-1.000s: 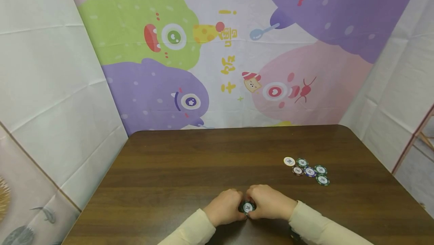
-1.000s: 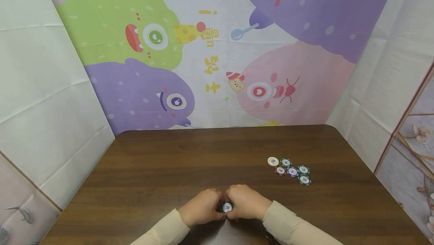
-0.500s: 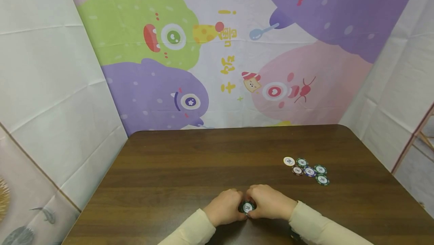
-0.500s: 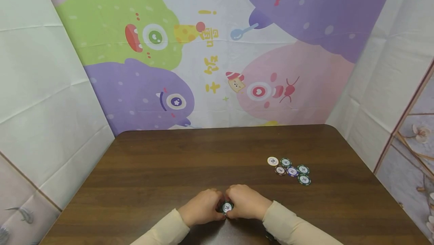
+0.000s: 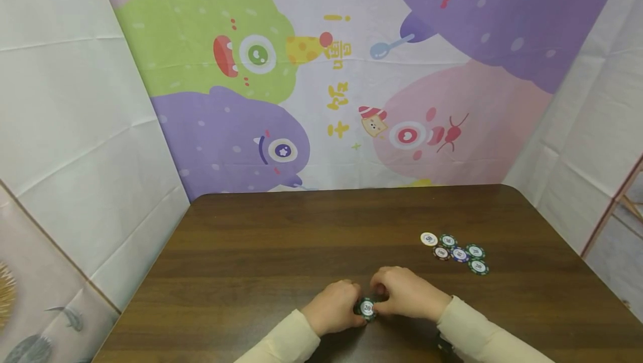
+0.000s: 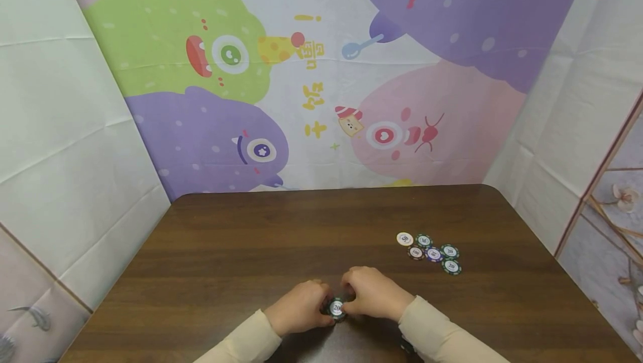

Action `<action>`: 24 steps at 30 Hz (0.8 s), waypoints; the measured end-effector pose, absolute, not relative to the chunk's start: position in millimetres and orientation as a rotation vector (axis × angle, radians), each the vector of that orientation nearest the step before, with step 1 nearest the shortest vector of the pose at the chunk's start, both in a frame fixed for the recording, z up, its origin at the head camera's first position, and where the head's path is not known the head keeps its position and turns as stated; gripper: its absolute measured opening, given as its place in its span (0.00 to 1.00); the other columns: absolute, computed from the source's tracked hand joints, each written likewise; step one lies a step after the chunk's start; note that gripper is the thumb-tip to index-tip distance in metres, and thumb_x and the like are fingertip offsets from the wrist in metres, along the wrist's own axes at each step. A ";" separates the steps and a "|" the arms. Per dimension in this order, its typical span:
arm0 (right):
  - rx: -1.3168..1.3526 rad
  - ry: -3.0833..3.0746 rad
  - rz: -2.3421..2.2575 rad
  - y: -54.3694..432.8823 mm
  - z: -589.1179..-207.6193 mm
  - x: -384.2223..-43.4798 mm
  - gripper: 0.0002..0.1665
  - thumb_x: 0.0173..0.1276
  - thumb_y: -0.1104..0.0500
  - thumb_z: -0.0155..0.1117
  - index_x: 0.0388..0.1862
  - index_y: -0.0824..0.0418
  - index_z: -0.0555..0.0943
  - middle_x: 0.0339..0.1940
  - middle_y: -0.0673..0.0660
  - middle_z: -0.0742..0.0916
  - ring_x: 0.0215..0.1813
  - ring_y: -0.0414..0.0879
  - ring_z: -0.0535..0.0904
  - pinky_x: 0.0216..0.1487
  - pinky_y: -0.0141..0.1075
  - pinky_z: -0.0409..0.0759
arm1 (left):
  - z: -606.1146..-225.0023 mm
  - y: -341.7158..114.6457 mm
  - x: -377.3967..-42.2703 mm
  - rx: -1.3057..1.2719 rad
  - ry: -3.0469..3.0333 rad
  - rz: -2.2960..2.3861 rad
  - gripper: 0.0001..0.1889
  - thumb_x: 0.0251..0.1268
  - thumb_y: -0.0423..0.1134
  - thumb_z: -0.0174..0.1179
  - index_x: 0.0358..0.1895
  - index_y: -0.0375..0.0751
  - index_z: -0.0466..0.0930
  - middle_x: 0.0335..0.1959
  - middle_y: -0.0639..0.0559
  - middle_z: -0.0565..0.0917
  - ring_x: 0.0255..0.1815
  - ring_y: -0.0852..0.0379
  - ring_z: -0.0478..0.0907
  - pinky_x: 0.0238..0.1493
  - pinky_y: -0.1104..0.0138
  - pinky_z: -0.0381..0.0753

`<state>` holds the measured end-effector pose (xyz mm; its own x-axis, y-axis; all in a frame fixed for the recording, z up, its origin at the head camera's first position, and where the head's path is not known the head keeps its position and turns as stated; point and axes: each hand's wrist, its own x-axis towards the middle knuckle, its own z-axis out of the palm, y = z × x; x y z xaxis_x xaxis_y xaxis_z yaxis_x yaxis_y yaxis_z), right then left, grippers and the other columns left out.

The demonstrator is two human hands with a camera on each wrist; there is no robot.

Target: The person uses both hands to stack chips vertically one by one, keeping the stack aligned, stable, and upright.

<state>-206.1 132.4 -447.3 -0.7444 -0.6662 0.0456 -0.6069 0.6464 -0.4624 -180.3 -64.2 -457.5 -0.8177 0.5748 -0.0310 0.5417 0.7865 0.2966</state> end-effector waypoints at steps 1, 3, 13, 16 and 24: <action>-1.050 2.748 -0.698 134.7 -446.9 -207.3 0.19 0.54 0.54 0.75 0.41 0.61 0.83 0.33 0.47 0.81 0.33 0.36 0.73 0.34 0.30 0.74 | -457.3 -64.1 -180.3 0.894 2.856 0.417 0.13 0.49 0.44 0.74 0.31 0.44 0.79 0.25 0.62 0.74 0.25 0.69 0.65 0.27 0.77 0.69; -1.027 2.790 -0.689 139.6 -446.2 -210.0 0.20 0.54 0.53 0.75 0.42 0.62 0.83 0.33 0.47 0.81 0.34 0.37 0.74 0.34 0.30 0.74 | -457.1 -63.9 -180.2 0.891 2.855 0.410 0.13 0.49 0.44 0.74 0.31 0.44 0.80 0.25 0.61 0.75 0.25 0.69 0.66 0.28 0.77 0.70; -0.837 3.000 -0.688 171.9 -444.8 -219.5 0.23 0.57 0.49 0.74 0.45 0.61 0.83 0.39 0.50 0.85 0.39 0.41 0.81 0.39 0.35 0.80 | -458.2 -64.1 -180.5 0.912 2.894 0.384 0.13 0.47 0.45 0.75 0.31 0.45 0.81 0.26 0.61 0.77 0.27 0.69 0.68 0.30 0.75 0.71; -0.751 3.045 -0.710 183.0 -444.2 -221.6 0.22 0.58 0.49 0.74 0.46 0.62 0.83 0.40 0.52 0.86 0.39 0.43 0.82 0.40 0.37 0.80 | -458.4 -64.0 -180.4 0.917 2.894 0.384 0.13 0.47 0.45 0.74 0.31 0.45 0.81 0.26 0.61 0.77 0.27 0.69 0.68 0.30 0.75 0.71; -0.588 3.107 -0.762 218.8 -440.6 -226.6 0.22 0.61 0.51 0.71 0.47 0.65 0.82 0.37 0.54 0.87 0.37 0.43 0.81 0.37 0.39 0.80 | -458.0 -64.1 -180.0 0.945 2.906 0.362 0.12 0.48 0.45 0.74 0.31 0.46 0.81 0.26 0.62 0.77 0.27 0.70 0.67 0.30 0.76 0.70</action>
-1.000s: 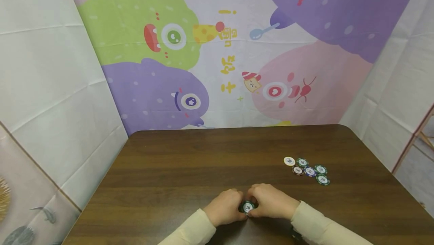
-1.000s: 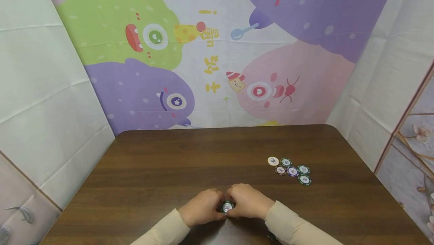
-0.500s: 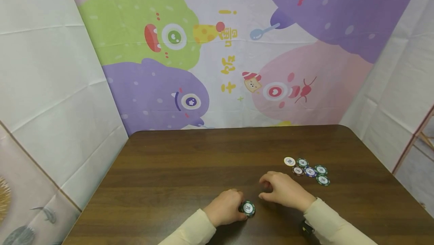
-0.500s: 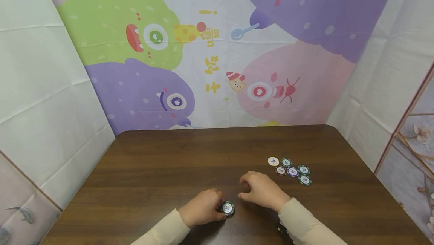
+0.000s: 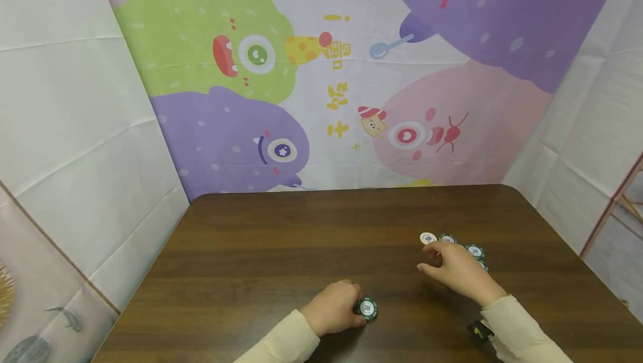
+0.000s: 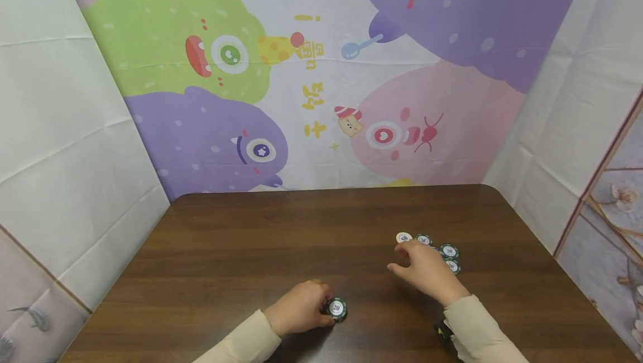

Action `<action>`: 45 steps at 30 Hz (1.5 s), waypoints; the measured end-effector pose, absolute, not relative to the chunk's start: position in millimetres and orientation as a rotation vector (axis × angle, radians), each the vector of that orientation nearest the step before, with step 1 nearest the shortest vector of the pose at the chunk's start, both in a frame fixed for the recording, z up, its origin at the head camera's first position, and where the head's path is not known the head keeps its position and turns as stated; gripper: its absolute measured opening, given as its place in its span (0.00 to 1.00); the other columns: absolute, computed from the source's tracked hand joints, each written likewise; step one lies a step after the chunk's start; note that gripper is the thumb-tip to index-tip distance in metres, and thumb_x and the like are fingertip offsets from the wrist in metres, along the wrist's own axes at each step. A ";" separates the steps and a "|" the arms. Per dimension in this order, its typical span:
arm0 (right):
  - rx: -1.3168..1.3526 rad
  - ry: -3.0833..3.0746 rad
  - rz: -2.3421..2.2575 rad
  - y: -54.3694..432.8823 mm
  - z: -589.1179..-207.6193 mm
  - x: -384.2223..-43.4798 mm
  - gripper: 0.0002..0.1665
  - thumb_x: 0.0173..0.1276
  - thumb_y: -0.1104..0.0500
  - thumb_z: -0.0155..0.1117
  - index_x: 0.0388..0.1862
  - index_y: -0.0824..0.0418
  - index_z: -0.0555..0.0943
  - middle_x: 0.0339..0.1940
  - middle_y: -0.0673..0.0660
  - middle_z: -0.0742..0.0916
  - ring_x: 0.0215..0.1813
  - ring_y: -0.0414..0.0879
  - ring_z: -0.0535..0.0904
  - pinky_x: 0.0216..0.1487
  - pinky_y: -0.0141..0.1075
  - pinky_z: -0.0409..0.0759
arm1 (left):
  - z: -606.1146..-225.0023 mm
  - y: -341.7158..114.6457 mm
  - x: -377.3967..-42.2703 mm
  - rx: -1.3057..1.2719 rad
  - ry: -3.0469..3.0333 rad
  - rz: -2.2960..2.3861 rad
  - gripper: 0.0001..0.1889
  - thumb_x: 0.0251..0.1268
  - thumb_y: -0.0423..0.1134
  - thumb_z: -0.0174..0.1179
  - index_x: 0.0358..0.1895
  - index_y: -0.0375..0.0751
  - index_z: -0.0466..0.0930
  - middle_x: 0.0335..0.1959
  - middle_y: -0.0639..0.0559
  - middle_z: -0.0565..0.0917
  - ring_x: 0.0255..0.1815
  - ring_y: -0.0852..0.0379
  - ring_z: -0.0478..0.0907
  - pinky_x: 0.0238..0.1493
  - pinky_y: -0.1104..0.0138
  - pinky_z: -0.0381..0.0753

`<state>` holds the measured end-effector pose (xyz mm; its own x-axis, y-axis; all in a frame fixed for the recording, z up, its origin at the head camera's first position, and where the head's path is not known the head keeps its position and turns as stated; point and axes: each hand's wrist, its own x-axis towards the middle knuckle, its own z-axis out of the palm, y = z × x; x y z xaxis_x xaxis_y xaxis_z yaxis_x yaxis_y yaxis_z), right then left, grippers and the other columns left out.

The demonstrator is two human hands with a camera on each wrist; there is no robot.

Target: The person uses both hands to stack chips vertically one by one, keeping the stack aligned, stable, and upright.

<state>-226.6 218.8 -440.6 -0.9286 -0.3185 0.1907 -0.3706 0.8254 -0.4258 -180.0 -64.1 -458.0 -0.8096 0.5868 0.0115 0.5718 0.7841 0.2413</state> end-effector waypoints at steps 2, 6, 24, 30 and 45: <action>0.504 -2.885 0.706 228.1 -440.5 -226.7 0.21 0.61 0.51 0.71 0.46 0.64 0.82 0.35 0.53 0.86 0.36 0.42 0.81 0.35 0.37 0.79 | -457.7 -64.1 -179.8 0.945 2.910 0.360 0.12 0.48 0.46 0.74 0.31 0.46 0.81 0.26 0.62 0.77 0.27 0.70 0.67 0.30 0.76 0.70; 0.424 -2.878 0.693 245.3 -441.6 -227.0 0.22 0.60 0.50 0.72 0.45 0.65 0.83 0.34 0.54 0.86 0.34 0.42 0.80 0.33 0.37 0.76 | -457.0 -64.0 -179.5 0.938 2.906 0.359 0.13 0.48 0.46 0.74 0.31 0.45 0.81 0.26 0.62 0.77 0.28 0.70 0.67 0.30 0.76 0.70; 0.135 -3.050 0.503 303.1 -450.5 -233.0 0.30 0.59 0.49 0.68 0.43 0.77 0.80 0.37 0.70 0.84 0.38 0.59 0.80 0.39 0.55 0.77 | -457.0 -63.8 -180.7 0.941 2.900 0.365 0.12 0.48 0.45 0.74 0.31 0.45 0.82 0.26 0.61 0.78 0.28 0.69 0.68 0.30 0.76 0.71; 0.060 -3.143 0.501 309.2 -450.4 -236.6 0.22 0.59 0.49 0.67 0.30 0.69 0.80 0.27 0.60 0.83 0.29 0.50 0.74 0.32 0.49 0.74 | -457.4 -63.6 -180.8 0.949 2.914 0.354 0.12 0.47 0.45 0.74 0.30 0.45 0.81 0.25 0.61 0.77 0.27 0.69 0.68 0.30 0.75 0.70; 0.043 -3.202 0.529 309.4 -453.3 -240.2 0.18 0.58 0.53 0.67 0.17 0.59 0.72 0.18 0.50 0.72 0.24 0.46 0.66 0.25 0.37 0.63 | -458.5 -64.0 -181.2 0.955 2.912 0.362 0.13 0.47 0.45 0.74 0.31 0.45 0.82 0.26 0.61 0.78 0.28 0.69 0.69 0.31 0.76 0.71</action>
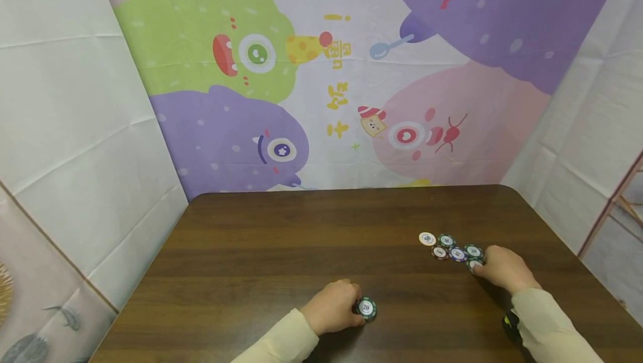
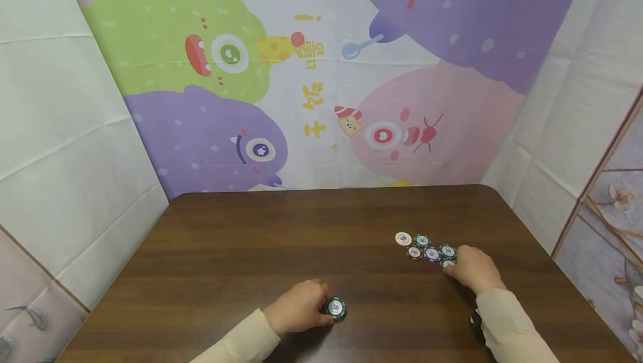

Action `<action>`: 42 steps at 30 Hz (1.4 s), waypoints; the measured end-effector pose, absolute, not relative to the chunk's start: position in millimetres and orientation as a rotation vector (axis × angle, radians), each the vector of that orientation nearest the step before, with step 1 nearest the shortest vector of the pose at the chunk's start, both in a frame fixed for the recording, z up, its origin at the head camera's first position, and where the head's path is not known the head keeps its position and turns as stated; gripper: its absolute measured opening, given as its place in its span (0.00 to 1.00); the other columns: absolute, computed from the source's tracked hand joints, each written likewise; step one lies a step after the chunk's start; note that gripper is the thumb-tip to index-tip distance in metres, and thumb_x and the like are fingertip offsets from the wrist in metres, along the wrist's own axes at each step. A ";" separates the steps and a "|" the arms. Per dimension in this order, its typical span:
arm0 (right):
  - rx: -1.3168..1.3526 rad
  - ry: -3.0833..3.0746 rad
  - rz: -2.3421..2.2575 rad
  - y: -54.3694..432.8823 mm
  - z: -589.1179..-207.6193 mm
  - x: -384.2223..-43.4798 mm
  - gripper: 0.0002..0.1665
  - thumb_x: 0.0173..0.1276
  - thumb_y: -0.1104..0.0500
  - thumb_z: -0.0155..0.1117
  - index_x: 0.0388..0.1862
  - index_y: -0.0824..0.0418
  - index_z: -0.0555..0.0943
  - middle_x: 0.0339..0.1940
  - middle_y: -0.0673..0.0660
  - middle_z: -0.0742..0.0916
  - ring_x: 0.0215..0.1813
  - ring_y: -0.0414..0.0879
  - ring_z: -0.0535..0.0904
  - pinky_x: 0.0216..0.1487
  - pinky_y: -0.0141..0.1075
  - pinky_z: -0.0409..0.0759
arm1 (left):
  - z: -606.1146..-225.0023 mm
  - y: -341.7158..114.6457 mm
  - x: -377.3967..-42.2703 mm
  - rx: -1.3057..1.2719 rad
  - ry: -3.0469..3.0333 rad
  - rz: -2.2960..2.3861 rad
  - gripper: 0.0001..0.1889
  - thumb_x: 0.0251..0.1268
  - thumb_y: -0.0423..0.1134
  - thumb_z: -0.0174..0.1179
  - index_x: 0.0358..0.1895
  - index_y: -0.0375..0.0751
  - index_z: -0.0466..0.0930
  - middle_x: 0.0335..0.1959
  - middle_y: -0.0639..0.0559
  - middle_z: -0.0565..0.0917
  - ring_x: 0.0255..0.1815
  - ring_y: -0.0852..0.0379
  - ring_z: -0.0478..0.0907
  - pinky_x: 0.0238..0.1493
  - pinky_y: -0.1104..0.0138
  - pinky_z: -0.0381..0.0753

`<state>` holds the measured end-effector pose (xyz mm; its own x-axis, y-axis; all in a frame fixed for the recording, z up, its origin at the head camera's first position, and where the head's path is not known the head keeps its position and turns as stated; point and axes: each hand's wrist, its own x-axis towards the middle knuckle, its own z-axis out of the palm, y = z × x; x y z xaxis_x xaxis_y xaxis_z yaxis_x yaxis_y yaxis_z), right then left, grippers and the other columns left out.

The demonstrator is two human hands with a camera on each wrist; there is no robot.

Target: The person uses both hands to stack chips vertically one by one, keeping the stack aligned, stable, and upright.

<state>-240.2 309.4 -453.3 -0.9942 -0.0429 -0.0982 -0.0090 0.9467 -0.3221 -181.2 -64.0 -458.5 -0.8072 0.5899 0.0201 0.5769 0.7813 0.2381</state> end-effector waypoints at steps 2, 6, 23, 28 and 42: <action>-0.056 3.004 -0.488 309.1 -454.2 -240.8 0.19 0.58 0.54 0.67 0.16 0.58 0.69 0.18 0.50 0.70 0.23 0.45 0.65 0.25 0.37 0.62 | -458.5 -64.1 -181.4 0.952 2.909 0.362 0.13 0.47 0.45 0.74 0.31 0.45 0.82 0.26 0.61 0.78 0.28 0.69 0.69 0.31 0.76 0.71; -0.063 3.005 -0.495 308.3 -454.9 -241.6 0.19 0.58 0.55 0.67 0.17 0.58 0.69 0.18 0.49 0.68 0.23 0.45 0.64 0.25 0.37 0.61 | -458.2 -64.1 -181.4 0.949 2.907 0.362 0.13 0.47 0.45 0.74 0.31 0.45 0.82 0.27 0.61 0.79 0.28 0.69 0.69 0.31 0.75 0.71; -0.104 2.985 -0.578 309.7 -455.2 -240.0 0.25 0.57 0.54 0.67 0.12 0.51 0.61 0.13 0.45 0.62 0.19 0.40 0.58 0.21 0.34 0.57 | -457.2 -63.9 -180.8 0.935 2.898 0.356 0.13 0.48 0.45 0.74 0.32 0.45 0.82 0.27 0.60 0.79 0.28 0.69 0.70 0.31 0.75 0.72; -0.099 2.973 -0.584 312.7 -457.0 -240.8 0.23 0.57 0.53 0.68 0.14 0.53 0.64 0.15 0.46 0.64 0.20 0.41 0.60 0.22 0.35 0.58 | -456.8 -64.2 -180.2 0.938 2.894 0.358 0.12 0.48 0.45 0.74 0.32 0.45 0.82 0.26 0.61 0.78 0.28 0.69 0.69 0.31 0.75 0.71; -0.197 2.998 -0.648 295.8 -445.5 -236.0 0.20 0.58 0.51 0.68 0.18 0.55 0.68 0.16 0.47 0.69 0.22 0.43 0.64 0.24 0.36 0.59 | -455.9 -63.1 -180.8 0.936 2.888 0.352 0.12 0.48 0.45 0.74 0.31 0.45 0.82 0.26 0.61 0.79 0.28 0.69 0.69 0.31 0.75 0.71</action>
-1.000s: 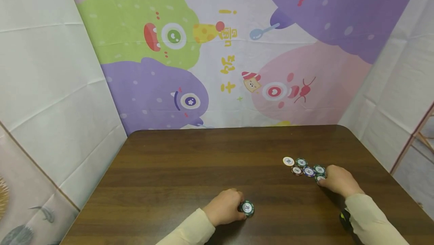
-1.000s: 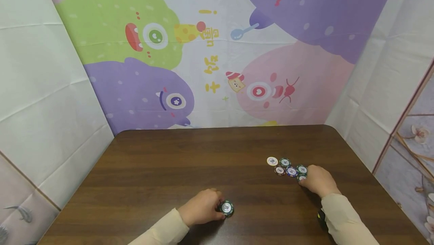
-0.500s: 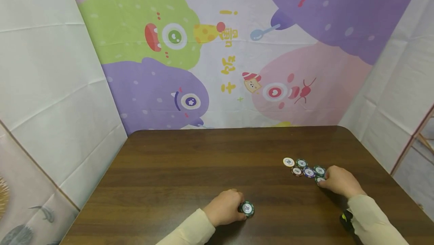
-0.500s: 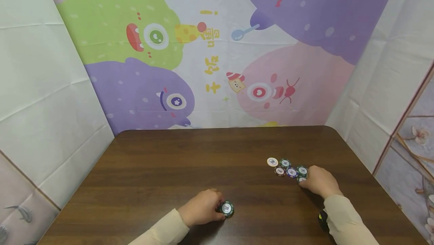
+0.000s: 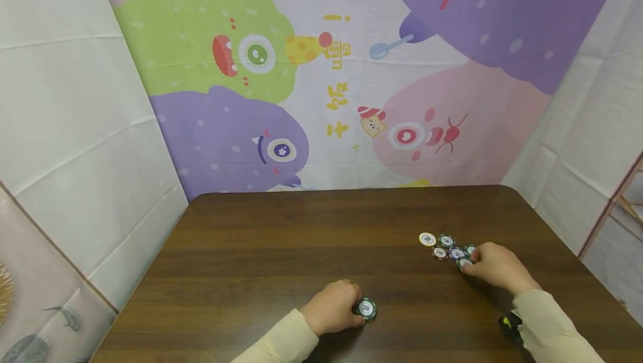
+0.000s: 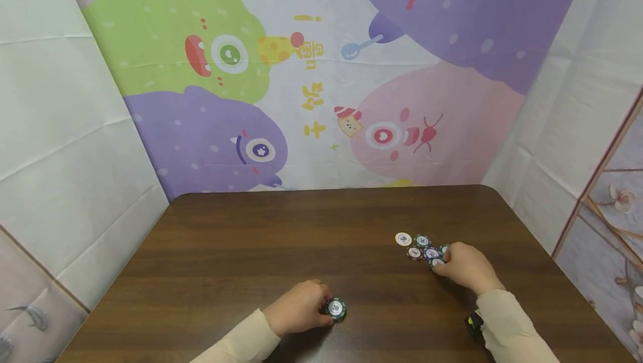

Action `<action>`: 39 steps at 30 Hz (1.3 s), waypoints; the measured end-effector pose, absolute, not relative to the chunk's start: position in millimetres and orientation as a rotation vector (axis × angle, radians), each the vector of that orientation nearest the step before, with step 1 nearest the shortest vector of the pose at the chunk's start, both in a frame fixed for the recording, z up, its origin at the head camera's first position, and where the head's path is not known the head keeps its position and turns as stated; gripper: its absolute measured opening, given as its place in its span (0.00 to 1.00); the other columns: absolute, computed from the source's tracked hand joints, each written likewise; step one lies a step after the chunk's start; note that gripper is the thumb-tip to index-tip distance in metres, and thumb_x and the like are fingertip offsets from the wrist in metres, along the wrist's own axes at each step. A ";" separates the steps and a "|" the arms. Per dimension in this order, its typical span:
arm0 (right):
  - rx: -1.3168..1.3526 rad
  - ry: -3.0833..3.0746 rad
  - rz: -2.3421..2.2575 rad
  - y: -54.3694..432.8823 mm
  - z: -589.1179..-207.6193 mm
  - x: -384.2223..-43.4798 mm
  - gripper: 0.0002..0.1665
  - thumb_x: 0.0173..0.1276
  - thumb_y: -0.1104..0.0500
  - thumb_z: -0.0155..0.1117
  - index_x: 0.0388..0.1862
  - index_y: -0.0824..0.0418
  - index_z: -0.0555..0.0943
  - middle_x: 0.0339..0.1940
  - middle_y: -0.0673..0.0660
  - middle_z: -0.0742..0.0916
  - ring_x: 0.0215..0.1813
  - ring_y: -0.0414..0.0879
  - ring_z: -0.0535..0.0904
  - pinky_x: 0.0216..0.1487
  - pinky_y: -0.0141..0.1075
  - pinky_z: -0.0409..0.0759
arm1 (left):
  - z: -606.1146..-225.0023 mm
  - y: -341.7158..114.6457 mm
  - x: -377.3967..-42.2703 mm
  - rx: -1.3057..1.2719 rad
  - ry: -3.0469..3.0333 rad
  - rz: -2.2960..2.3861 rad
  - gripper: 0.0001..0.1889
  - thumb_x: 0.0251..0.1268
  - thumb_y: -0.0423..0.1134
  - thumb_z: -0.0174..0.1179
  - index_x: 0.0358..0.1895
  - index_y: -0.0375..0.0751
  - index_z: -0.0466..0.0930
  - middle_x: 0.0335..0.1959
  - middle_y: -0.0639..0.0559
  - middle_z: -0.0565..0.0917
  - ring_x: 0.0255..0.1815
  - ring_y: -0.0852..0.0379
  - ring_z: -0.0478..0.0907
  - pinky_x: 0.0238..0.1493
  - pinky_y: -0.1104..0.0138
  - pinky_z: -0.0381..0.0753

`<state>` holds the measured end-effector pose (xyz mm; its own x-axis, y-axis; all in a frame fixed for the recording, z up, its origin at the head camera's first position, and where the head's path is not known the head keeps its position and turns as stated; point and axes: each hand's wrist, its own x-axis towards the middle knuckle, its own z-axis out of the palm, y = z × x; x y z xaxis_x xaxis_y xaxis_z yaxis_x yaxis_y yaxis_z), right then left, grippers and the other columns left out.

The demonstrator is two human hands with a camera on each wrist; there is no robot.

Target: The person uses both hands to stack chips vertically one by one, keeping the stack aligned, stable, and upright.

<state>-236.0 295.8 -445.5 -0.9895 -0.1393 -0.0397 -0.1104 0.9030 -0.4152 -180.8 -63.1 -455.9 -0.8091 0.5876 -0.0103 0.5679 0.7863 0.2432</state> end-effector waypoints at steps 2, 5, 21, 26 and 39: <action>-0.213 2.998 -0.644 290.1 -442.2 -235.3 0.17 0.59 0.52 0.68 0.19 0.57 0.72 0.17 0.48 0.72 0.22 0.43 0.66 0.24 0.36 0.61 | -456.1 -63.1 -181.2 0.940 2.891 0.347 0.12 0.48 0.45 0.74 0.31 0.46 0.82 0.26 0.61 0.79 0.28 0.69 0.69 0.31 0.75 0.71; -0.250 3.005 -0.634 281.4 -436.2 -234.5 0.13 0.59 0.52 0.68 0.25 0.60 0.78 0.21 0.49 0.76 0.24 0.44 0.68 0.25 0.36 0.64 | -456.2 -63.1 -181.0 0.942 2.893 0.344 0.12 0.48 0.45 0.74 0.31 0.46 0.82 0.26 0.61 0.79 0.28 0.69 0.69 0.31 0.75 0.71; -0.541 3.016 -0.673 218.9 -421.8 -222.1 0.18 0.57 0.54 0.72 0.41 0.65 0.83 0.31 0.50 0.85 0.28 0.38 0.74 0.32 0.34 0.75 | -455.1 -63.6 -180.0 0.963 2.912 0.331 0.12 0.48 0.46 0.74 0.31 0.46 0.82 0.26 0.61 0.79 0.28 0.69 0.70 0.30 0.75 0.71; -0.638 3.012 -0.660 197.0 -419.9 -215.8 0.17 0.55 0.53 0.75 0.39 0.62 0.83 0.31 0.48 0.85 0.28 0.36 0.74 0.34 0.34 0.76 | -454.8 -63.6 -179.8 0.962 2.911 0.330 0.12 0.48 0.46 0.74 0.30 0.46 0.82 0.25 0.61 0.78 0.28 0.69 0.69 0.30 0.75 0.70; -0.973 2.899 -0.666 152.6 -428.8 -203.8 0.15 0.53 0.55 0.73 0.36 0.60 0.81 0.31 0.47 0.80 0.27 0.33 0.68 0.30 0.28 0.70 | -457.5 -63.4 -181.1 0.946 2.905 0.360 0.12 0.47 0.45 0.74 0.29 0.46 0.81 0.23 0.62 0.75 0.25 0.69 0.66 0.27 0.76 0.68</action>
<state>-203.8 152.6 -428.8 -0.8068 -0.5782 0.1215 -0.5732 0.7163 -0.3980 -181.1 -63.4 -457.5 -0.8088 0.5880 0.0101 0.5726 0.7835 0.2413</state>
